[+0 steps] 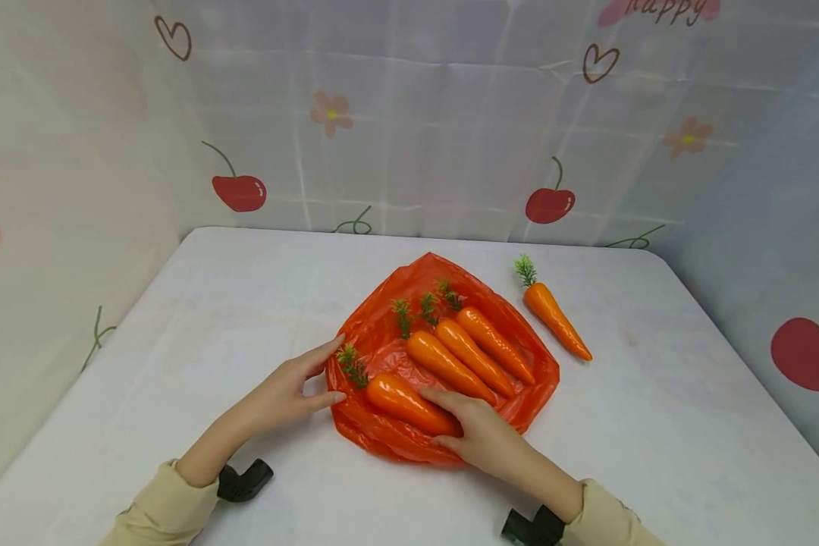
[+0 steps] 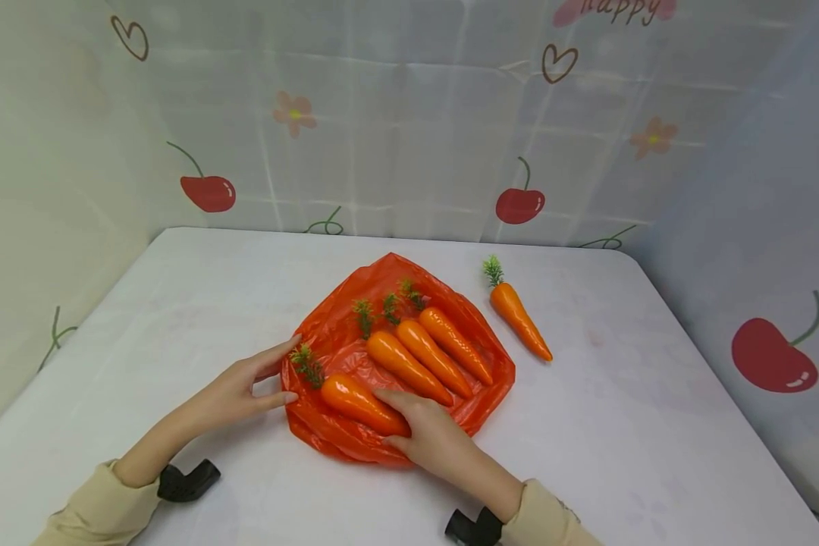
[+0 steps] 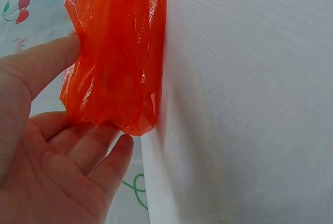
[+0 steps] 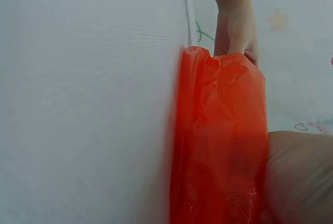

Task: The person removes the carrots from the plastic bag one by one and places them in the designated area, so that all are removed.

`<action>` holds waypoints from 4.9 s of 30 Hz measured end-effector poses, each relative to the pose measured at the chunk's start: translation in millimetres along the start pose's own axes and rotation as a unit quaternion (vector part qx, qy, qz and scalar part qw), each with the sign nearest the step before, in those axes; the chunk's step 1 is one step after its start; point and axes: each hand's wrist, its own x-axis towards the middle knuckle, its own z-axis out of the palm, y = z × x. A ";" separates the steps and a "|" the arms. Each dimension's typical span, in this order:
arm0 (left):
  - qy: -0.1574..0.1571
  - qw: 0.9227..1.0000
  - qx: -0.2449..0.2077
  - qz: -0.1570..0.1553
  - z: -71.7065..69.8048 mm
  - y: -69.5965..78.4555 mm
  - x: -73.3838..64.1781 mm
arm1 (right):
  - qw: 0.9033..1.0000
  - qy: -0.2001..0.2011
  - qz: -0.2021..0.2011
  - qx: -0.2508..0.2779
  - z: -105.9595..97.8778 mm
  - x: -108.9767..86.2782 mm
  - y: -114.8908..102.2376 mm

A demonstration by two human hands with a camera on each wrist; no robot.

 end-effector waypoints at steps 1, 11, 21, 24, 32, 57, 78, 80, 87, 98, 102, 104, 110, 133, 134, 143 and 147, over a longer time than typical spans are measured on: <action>0.000 1.000 -0.001 -0.002 -0.1 0.5 0.1 | 1.000 -0.001 0.002 -0.002 0.1 -0.1 0.1; 0.000 1.000 -0.002 -0.005 -0.3 1.5 0.0 | 1.000 0.011 -0.001 -0.012 0.4 -0.4 -0.3; 0.000 1.000 0.003 -0.002 0.1 0.8 -0.5 | 1.000 0.026 0.003 0.006 0.5 -0.6 -0.2; 0.001 1.000 0.002 0.000 0.0 1.3 -0.1 | 0.999 0.030 0.001 0.025 -0.5 -0.8 0.6; -0.001 1.000 0.001 0.002 -0.2 1.7 -0.3 | 0.995 0.015 0.002 0.099 -5.4 -1.9 4.7; -0.001 1.000 -0.003 -0.001 -0.8 -0.1 0.1 | 0.961 -0.050 0.044 0.268 -31.8 -4.3 5.8; 0.003 1.000 0.007 -0.001 -0.1 1.7 -0.8 | 0.955 -0.010 0.058 0.290 -56.3 -9.9 6.8; 0.002 1.000 0.006 -0.001 -0.1 1.8 -0.7 | 0.954 -0.007 0.063 0.293 -58.4 -10.0 7.4; 0.002 1.000 0.009 0.006 -0.2 1.7 -0.1 | 0.953 0.009 0.078 0.293 -65.3 -10.8 9.2; 0.000 1.000 0.008 -0.013 -0.8 3.9 -0.9 | 0.952 0.071 0.092 0.285 -86.2 -15.5 21.2; 0.000 1.000 0.007 -0.016 -0.8 3.8 -1.1 | 0.952 0.089 0.106 0.274 -95.2 -17.7 26.6; 0.000 1.000 0.007 -0.018 -1.0 4.0 -1.2 | 0.952 0.098 0.105 0.269 -99.7 -18.6 29.3; -0.002 1.000 0.007 -0.020 -1.0 3.0 -1.1 | 0.954 0.131 0.112 0.246 -112.9 -22.1 39.4; -0.007 1.000 0.010 -0.023 -0.1 0.2 -1.4 | 0.919 0.221 0.247 0.215 -155.9 -50.0 126.2; -0.007 1.000 0.008 -0.023 -0.3 0.3 -1.6 | 0.914 0.228 0.259 0.215 -155.4 -50.2 129.9; -0.006 1.000 0.006 -0.017 -0.7 1.0 -1.3 | 0.906 0.236 0.279 0.212 -152.9 -53.6 148.8; -0.005 1.000 0.005 -0.019 -0.8 1.7 -1.2 | 0.902 0.243 0.289 0.210 -149.2 -54.3 159.2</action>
